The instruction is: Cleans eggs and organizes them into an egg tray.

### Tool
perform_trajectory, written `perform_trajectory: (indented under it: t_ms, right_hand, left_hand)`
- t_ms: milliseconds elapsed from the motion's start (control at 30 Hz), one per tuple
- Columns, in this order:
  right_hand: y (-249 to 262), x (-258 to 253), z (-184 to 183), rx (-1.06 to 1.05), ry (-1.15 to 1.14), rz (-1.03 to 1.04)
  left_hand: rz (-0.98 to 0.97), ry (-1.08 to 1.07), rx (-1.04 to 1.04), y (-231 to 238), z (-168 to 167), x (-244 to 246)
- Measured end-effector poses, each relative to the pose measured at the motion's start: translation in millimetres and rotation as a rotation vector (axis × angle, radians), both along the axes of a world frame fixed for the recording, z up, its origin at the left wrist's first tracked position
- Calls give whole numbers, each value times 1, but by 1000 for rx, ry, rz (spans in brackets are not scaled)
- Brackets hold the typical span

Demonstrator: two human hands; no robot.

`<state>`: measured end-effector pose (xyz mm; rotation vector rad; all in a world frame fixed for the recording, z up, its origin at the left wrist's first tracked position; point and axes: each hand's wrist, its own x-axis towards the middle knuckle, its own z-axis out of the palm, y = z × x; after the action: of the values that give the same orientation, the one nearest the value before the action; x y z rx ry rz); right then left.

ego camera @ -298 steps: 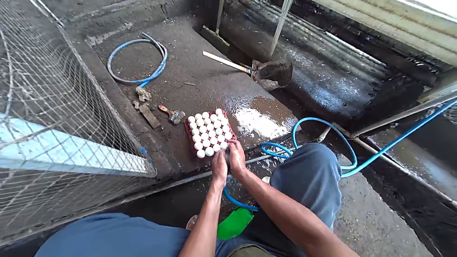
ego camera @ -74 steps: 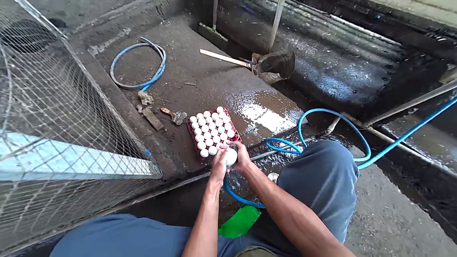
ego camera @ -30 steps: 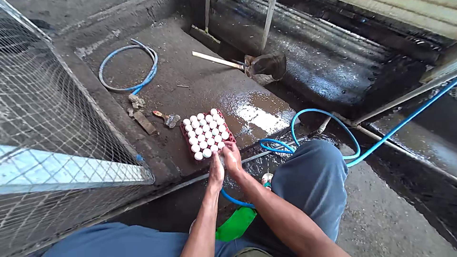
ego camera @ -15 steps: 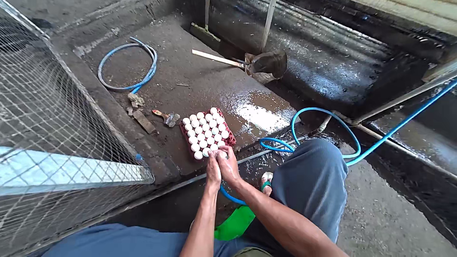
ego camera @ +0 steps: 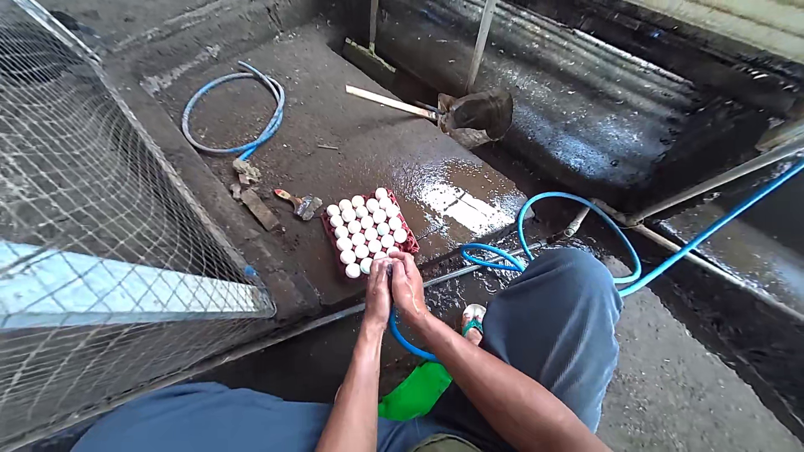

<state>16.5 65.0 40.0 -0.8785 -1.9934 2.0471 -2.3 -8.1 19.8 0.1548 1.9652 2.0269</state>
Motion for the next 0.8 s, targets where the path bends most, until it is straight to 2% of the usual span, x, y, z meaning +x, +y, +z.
perform_trajectory:
  t_ms: [133, 200, 267, 400, 467, 533, 600, 733, 800]
  right_hand:
    - [5, -11, -4, -208, -122, -84]
    - [-5, -2, 4, -106, -55, -33]
    - [-7, 1, 4, -31, -33, 14]
    - [13, -22, -8, -214, -217, 92]
    - [21, -25, -14, -312, -286, 93]
    - [31, -24, -33, -367, -337, 74]
    - [40, -15, -57, -341, -422, 197]
    - [39, 8, -78, -359, -490, 691]
    - [35, 10, -82, -458, -448, 773]
  left_hand:
    - [101, 66, -125, 9, 0, 8]
    - [170, 70, -137, 12, 1, 9]
    - [178, 8, -120, 9, 4, 9]
    - [177, -214, -192, 4, 8, 4]
    - [194, -344, -124, 3, 3, -1]
    - [144, -436, 55, 1, -4, -11]
    - [90, -506, 165, -2, -9, -21]
    - [8, -534, 205, -3, -25, -38]
    - [26, -514, 198, -1, -29, -45]
